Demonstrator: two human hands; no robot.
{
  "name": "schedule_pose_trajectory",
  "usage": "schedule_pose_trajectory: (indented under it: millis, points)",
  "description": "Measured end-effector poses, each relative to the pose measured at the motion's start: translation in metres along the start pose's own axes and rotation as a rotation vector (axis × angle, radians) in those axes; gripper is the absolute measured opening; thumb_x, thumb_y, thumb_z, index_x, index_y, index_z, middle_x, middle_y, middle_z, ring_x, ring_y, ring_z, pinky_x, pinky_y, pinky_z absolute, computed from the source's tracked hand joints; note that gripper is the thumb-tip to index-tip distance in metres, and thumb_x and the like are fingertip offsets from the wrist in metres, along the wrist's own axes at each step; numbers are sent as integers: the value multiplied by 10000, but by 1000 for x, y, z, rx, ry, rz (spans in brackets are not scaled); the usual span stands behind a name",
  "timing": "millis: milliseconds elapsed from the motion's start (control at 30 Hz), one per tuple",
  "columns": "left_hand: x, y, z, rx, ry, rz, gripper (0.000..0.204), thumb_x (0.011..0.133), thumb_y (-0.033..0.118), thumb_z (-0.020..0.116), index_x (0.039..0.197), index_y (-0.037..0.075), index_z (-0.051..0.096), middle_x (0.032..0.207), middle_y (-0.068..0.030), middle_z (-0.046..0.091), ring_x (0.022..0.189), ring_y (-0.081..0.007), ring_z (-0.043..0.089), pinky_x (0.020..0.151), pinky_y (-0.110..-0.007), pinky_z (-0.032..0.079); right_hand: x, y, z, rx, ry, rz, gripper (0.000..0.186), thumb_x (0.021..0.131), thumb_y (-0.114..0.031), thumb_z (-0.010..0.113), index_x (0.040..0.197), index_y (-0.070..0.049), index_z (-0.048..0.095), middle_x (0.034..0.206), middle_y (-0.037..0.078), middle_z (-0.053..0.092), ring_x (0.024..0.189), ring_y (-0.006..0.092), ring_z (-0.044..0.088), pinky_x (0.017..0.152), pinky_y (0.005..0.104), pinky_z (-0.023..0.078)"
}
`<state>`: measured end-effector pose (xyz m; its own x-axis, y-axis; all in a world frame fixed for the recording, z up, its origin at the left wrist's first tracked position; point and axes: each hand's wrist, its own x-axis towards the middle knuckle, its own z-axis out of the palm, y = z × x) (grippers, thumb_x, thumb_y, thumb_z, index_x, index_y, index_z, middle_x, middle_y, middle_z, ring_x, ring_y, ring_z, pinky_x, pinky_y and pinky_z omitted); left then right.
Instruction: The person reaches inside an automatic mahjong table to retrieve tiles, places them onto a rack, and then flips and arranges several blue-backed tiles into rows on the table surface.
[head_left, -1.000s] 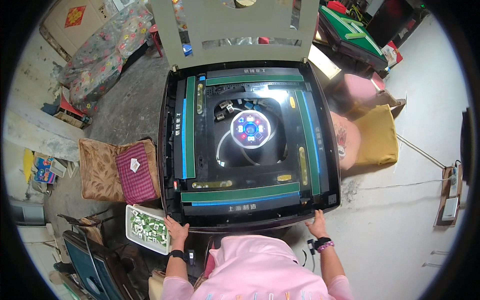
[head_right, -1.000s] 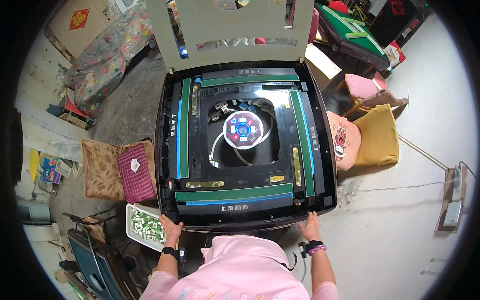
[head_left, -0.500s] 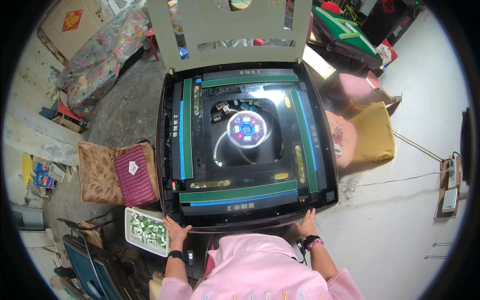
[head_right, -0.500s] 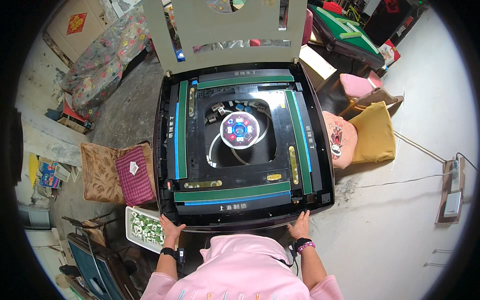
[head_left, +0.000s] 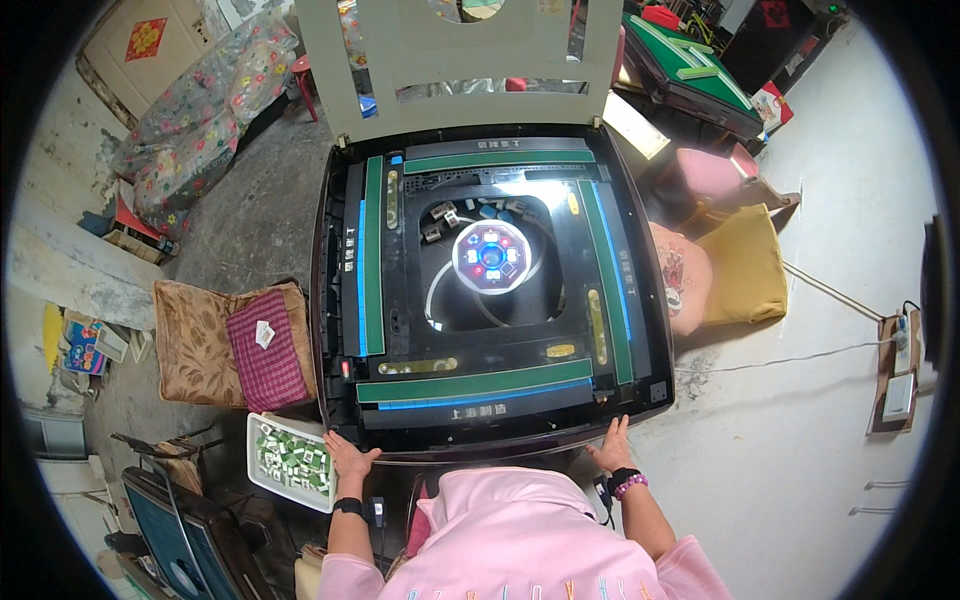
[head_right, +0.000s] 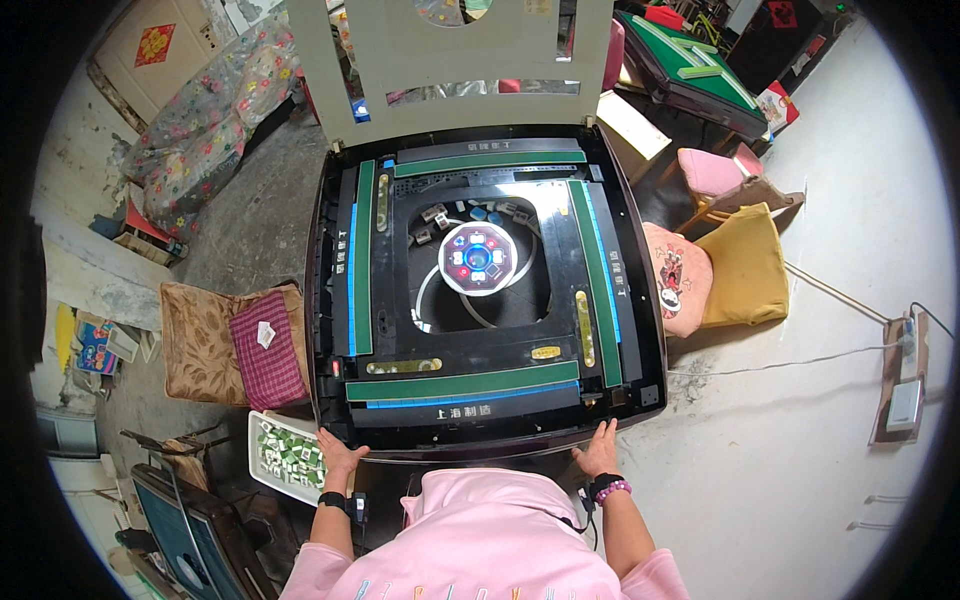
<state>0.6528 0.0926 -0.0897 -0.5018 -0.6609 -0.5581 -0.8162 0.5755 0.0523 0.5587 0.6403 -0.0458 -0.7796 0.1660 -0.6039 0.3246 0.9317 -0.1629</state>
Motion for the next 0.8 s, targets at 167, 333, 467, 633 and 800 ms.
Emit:
schedule_pose_trajectory:
  millis: [167, 333, 467, 633, 800]
  points:
    - [0, 2, -2, -10, -20, -9, 1341, 597, 438, 876, 1467, -92, 5, 1556, -268, 52, 1449, -390, 93, 1192, -390, 153, -2, -2, -3, 40, 5, 1, 1036, 731, -344, 786, 1446, 119, 196, 1526, 348, 50, 1438, 406, 153, 1169, 350, 206]
    - [0, 2, -2, 8, -24, -6, 1339, 600, 444, 873, 1467, -94, 6, 1556, -268, 47, 1450, -390, 86, 1192, -386, 150, -2, 0, -2, 8, 15, -10, 1038, 731, -340, 787, 1446, 118, 190, 1527, 344, 54, 1433, 408, 172, 1166, 350, 219]
    - [0, 2, -3, 7, -32, -8, 1340, 601, 449, 872, 1466, -96, 6, 1555, -271, 48, 1449, -390, 92, 1192, -382, 150, -3, -3, -5, 17, 2, -8, 1037, 737, -339, 783, 1449, 115, 182, 1529, 339, 54, 1432, 405, 180, 1164, 351, 223]
    - [0, 4, -4, 15, -41, -13, 1340, 604, 457, 868, 1466, -96, 5, 1553, -273, 50, 1448, -387, 96, 1193, -380, 148, -2, 1, -4, -6, -12, -5, 1037, 740, -339, 785, 1459, 97, 177, 1534, 329, 49, 1432, 401, 183, 1161, 349, 234]
    - [1, 3, -5, 30, -43, -4, 1343, 602, 472, 864, 1466, -97, 8, 1553, -272, 50, 1449, -389, 88, 1194, -380, 141, -2, 1, -4, -4, -18, -6, 1052, 733, -335, 788, 1455, 108, 164, 1532, 332, 29, 1428, 407, 187, 1159, 356, 242]
